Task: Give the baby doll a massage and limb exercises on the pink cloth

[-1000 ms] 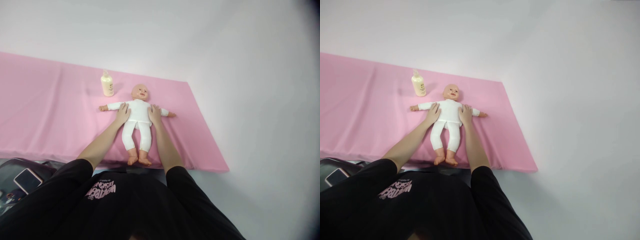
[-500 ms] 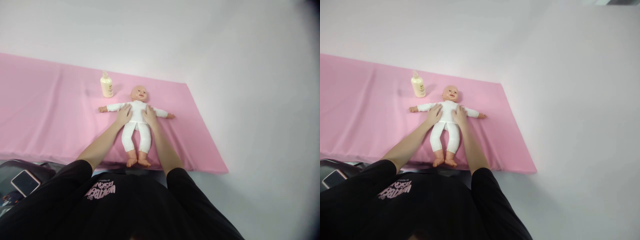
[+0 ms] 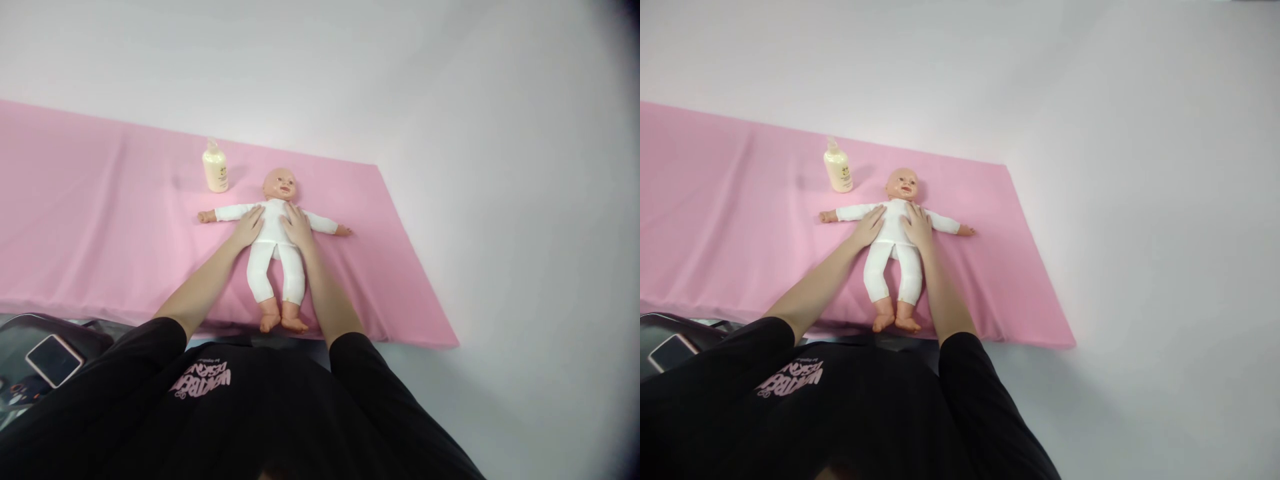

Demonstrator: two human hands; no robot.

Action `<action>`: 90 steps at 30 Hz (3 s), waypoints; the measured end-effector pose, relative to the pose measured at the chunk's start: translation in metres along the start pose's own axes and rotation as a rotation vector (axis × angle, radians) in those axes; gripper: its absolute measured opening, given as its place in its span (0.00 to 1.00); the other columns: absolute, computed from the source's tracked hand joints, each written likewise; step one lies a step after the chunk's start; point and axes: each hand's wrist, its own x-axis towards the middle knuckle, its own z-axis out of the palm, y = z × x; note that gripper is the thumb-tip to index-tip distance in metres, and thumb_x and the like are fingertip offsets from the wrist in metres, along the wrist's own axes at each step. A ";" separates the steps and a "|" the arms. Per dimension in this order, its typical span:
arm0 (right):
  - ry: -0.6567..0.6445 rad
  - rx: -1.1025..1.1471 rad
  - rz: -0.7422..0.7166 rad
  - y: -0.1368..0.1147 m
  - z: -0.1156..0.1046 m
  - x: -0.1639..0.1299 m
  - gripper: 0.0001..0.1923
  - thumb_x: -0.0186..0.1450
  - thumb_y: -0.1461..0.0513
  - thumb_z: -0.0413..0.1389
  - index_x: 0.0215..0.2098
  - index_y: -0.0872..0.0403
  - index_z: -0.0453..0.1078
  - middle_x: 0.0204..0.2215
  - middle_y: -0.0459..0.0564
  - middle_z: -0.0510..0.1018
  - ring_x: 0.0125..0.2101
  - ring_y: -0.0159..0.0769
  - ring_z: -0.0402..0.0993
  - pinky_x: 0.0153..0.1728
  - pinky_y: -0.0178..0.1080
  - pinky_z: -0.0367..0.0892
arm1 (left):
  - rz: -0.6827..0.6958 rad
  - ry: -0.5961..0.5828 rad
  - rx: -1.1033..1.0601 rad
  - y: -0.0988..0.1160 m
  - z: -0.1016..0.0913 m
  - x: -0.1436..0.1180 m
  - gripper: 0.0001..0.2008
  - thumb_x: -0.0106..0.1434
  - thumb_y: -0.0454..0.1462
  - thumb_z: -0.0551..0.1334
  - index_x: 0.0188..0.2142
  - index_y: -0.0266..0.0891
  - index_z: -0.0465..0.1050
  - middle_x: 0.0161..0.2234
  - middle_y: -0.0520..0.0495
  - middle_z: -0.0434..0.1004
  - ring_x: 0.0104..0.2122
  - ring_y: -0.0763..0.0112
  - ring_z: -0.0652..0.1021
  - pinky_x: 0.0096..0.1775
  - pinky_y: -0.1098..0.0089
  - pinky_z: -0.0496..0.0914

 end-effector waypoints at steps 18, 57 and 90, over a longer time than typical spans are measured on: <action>0.165 -0.060 0.231 0.056 -0.008 -0.003 0.32 0.80 0.57 0.44 0.75 0.61 0.70 0.76 0.66 0.73 0.79 0.59 0.62 0.83 0.67 0.44 | -0.269 0.095 0.246 0.017 -0.026 -0.009 0.31 0.81 0.41 0.49 0.76 0.27 0.69 0.81 0.32 0.61 0.84 0.46 0.56 0.84 0.45 0.48; 0.203 -0.118 0.207 0.061 -0.019 -0.012 0.31 0.78 0.59 0.45 0.71 0.65 0.74 0.71 0.69 0.78 0.76 0.57 0.67 0.83 0.66 0.45 | -0.268 0.235 0.203 -0.016 -0.037 -0.010 0.31 0.76 0.40 0.52 0.74 0.38 0.73 0.79 0.36 0.68 0.82 0.41 0.60 0.82 0.34 0.46; -0.415 -0.147 -0.484 -0.082 -0.027 -0.095 0.27 0.81 0.53 0.57 0.77 0.37 0.71 0.84 0.44 0.60 0.86 0.57 0.47 0.85 0.70 0.38 | -0.069 -0.028 0.161 0.003 -0.018 -0.008 0.32 0.79 0.41 0.48 0.77 0.32 0.67 0.79 0.32 0.65 0.81 0.44 0.63 0.82 0.32 0.39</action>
